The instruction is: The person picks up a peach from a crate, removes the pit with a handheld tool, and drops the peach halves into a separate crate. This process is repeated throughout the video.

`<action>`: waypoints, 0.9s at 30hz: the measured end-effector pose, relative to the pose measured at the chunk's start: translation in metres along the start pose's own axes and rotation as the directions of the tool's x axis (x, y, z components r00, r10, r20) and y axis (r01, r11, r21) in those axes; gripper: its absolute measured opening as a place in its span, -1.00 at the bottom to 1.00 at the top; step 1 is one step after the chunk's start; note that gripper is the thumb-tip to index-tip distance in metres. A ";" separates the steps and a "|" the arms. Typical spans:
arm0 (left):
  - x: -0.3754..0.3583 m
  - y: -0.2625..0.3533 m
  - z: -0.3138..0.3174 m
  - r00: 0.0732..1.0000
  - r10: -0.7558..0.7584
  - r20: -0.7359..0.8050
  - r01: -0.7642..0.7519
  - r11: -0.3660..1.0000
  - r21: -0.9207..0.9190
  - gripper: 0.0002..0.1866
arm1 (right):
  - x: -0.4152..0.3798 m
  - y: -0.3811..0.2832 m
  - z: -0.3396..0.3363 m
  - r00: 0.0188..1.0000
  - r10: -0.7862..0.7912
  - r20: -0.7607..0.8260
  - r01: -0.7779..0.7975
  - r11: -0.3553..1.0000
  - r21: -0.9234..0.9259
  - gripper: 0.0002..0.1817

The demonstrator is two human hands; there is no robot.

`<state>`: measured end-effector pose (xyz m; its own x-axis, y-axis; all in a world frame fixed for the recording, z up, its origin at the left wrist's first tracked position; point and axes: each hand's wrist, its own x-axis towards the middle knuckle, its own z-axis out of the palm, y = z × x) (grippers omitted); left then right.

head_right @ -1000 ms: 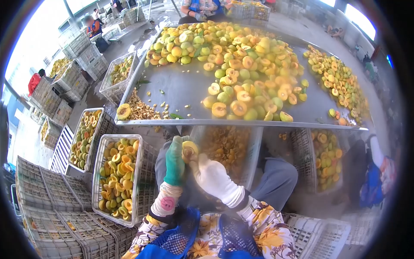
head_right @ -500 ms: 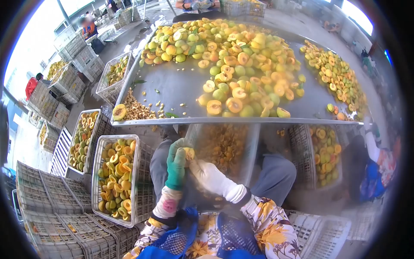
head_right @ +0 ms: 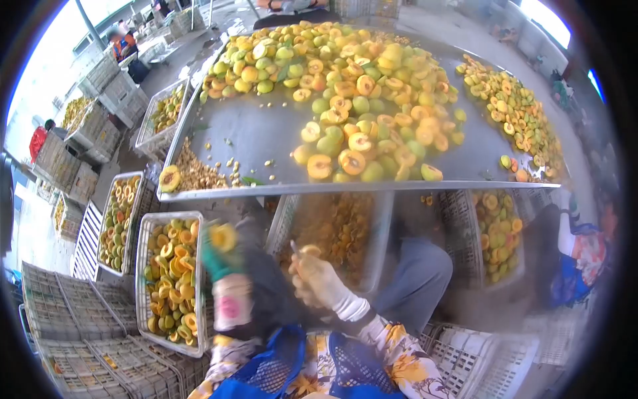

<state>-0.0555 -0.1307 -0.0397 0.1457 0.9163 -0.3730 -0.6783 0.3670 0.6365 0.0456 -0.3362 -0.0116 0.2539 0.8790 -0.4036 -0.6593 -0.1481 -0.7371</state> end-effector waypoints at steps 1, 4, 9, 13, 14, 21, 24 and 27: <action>0.013 0.034 -0.012 0.984 0.111 -0.139 -0.082 0.976 0.202 -0.78 | 0.015 0.019 -0.027 0.965 -0.260 -0.043 0.157 0.700 -0.697 -0.63; 0.051 0.116 -0.063 0.923 0.224 0.313 -0.301 -0.088 0.950 -0.63 | 0.027 0.046 -0.087 0.893 -0.449 -0.018 -0.031 -0.021 -0.999 -0.67; 0.045 0.048 0.046 0.489 0.009 0.872 -0.858 -0.175 0.483 -0.62 | 0.038 0.066 -0.107 0.982 -0.172 -0.075 -0.082 -0.032 -0.996 -0.59; 0.079 -0.074 0.152 0.410 -0.309 0.858 -0.895 -0.320 0.312 -0.46 | 0.032 0.067 -0.097 0.917 -0.399 -0.013 -0.002 0.028 -1.000 -0.59; 0.098 -0.097 0.161 0.365 -0.414 0.834 -0.919 -0.301 0.253 -0.45 | 0.031 0.070 -0.102 0.897 -0.439 -0.053 -0.018 0.084 -0.996 -0.60; 0.128 -0.116 0.164 0.448 -0.518 0.729 -0.864 -0.039 0.503 -0.56 | 0.019 0.050 -0.112 0.887 -0.443 -0.130 -0.038 0.211 -0.977 -0.73; 0.125 -0.081 0.122 0.654 -0.483 0.582 -0.168 0.658 0.734 -0.54 | 0.012 0.031 -0.102 0.888 -0.431 -0.158 -0.025 0.297 -0.955 -0.72; 0.062 -0.037 0.093 0.746 -0.535 0.397 0.362 0.826 0.432 -0.44 | 0.017 0.019 -0.092 0.831 -0.531 -0.165 0.021 0.325 -0.945 -0.63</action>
<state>0.0456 -0.0727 -0.0228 0.7573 0.5511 -0.3504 -0.1962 0.7038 0.6828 0.1024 -0.3659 -0.0822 0.6776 0.7347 -0.0333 0.4597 -0.4584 -0.7606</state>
